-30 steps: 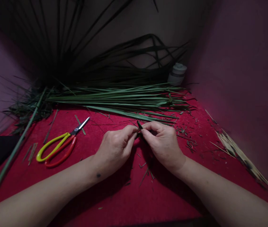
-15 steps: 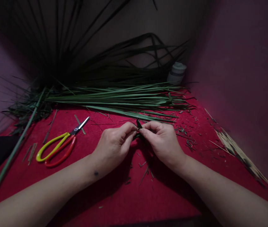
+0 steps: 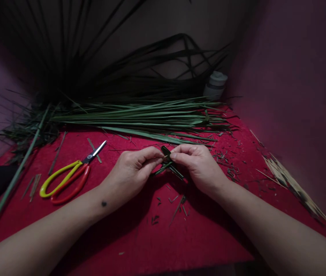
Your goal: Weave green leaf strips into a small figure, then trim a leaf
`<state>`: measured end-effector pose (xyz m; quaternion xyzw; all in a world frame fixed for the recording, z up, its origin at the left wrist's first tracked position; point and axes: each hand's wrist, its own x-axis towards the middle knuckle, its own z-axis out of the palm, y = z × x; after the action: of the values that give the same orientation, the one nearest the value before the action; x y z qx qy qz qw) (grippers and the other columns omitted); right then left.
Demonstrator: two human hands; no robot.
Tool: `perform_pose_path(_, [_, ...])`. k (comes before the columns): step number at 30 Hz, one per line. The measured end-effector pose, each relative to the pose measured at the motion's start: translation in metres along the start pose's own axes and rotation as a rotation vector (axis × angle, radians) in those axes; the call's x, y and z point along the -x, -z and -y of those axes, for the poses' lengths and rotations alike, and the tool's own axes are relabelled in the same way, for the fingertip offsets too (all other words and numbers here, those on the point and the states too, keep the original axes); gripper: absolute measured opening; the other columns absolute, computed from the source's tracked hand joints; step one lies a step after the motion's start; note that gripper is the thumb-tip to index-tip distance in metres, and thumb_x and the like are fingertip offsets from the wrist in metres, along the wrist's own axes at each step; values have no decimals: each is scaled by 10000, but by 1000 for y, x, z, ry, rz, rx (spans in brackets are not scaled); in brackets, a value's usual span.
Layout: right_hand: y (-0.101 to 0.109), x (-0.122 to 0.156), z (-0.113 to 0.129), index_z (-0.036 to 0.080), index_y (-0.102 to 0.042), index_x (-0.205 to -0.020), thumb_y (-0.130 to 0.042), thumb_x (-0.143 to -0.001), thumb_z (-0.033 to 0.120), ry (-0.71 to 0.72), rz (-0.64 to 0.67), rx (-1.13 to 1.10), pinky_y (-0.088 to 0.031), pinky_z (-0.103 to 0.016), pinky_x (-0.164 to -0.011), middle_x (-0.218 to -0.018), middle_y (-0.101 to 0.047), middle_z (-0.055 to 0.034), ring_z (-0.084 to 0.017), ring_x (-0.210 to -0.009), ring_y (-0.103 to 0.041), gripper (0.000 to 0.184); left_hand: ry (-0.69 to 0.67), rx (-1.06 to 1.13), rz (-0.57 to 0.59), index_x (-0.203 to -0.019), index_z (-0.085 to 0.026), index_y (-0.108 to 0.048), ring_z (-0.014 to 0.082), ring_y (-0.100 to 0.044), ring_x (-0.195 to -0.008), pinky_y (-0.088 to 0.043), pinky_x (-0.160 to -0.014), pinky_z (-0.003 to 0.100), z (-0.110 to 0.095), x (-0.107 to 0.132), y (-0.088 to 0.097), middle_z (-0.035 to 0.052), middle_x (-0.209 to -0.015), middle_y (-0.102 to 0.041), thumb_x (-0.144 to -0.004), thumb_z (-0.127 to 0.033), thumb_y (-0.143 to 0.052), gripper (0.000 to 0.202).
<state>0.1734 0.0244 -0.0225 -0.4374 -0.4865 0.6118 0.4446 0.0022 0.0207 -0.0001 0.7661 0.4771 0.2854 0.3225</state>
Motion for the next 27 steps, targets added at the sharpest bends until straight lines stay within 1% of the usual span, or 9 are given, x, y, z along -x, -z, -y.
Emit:
perform_pose_path(4, [-1,1,1,145,-641,-653,-581,-715,192,23,11,10,-334,-211,-508,-556,-549,33,-70,-509,-433,98,83,112,63,-837,-153,-687,139,-596,-730,-444,-684,224,-5,-3,4,13,-772,-689,-829,-243,-532,180])
perform_pose_path(7, [-2,0,0,148,-635,-648,-568,-721,179,40,8,32,-331,-206,-503,-553,-539,39,-67,-505,-422,104,122,186,86,-795,-157,-682,136,-569,-710,-440,-666,225,-5,-5,4,7,-737,-663,-809,-240,-544,162])
perform_pose_path(10, [-3,0,-1,148,-631,-651,-561,-724,170,48,-2,35,-341,-205,-515,-562,-540,37,-69,-521,-434,104,191,265,115,-786,-161,-669,124,-521,-639,-424,-588,220,-2,-5,3,2,-688,-617,-800,-268,-552,160])
perform_pose_path(14, [-4,1,-3,149,-625,-655,-553,-725,169,31,-12,19,-350,-207,-515,-565,-546,34,-71,-523,-451,102,290,356,123,-787,-160,-662,94,-433,-538,-359,-486,191,-2,-3,0,-14,-609,-540,-791,-283,-556,162])
perform_pose_path(18, [-4,1,-4,147,-626,-655,-559,-717,167,11,-16,-21,-355,-206,-515,-563,-553,31,-71,-519,-461,93,291,366,97,-756,-161,-659,67,-326,-465,-257,-398,163,-6,-2,-2,-40,-537,-445,-792,-273,-553,158])
perform_pose_path(22, [-5,0,-6,147,-620,-655,-562,-710,164,-8,-8,-80,-375,-205,-511,-574,-570,24,-74,-516,-483,82,281,376,86,-749,-158,-660,75,-387,-504,-308,-429,166,-8,-1,-3,-22,-590,-511,-789,-272,-563,155])
perform_pose_path(23, [-5,-1,-6,148,-621,-660,-562,-709,166,-13,-4,-92,-385,-208,-512,-579,-576,20,-77,-518,-492,80,285,381,83,-754,-158,-664,74,-384,-497,-305,-428,168,-8,-1,-3,-24,-582,-510,-787,-271,-566,153])
perform_pose_path(27, [-5,-2,-8,150,-625,-671,-570,-703,174,-10,-16,-118,-412,-208,-512,-594,-588,15,-82,-522,-512,68,323,402,73,-761,-163,-663,60,-275,-422,-203,-378,178,-9,-1,-3,-63,-472,-388,-780,-277,-576,144])
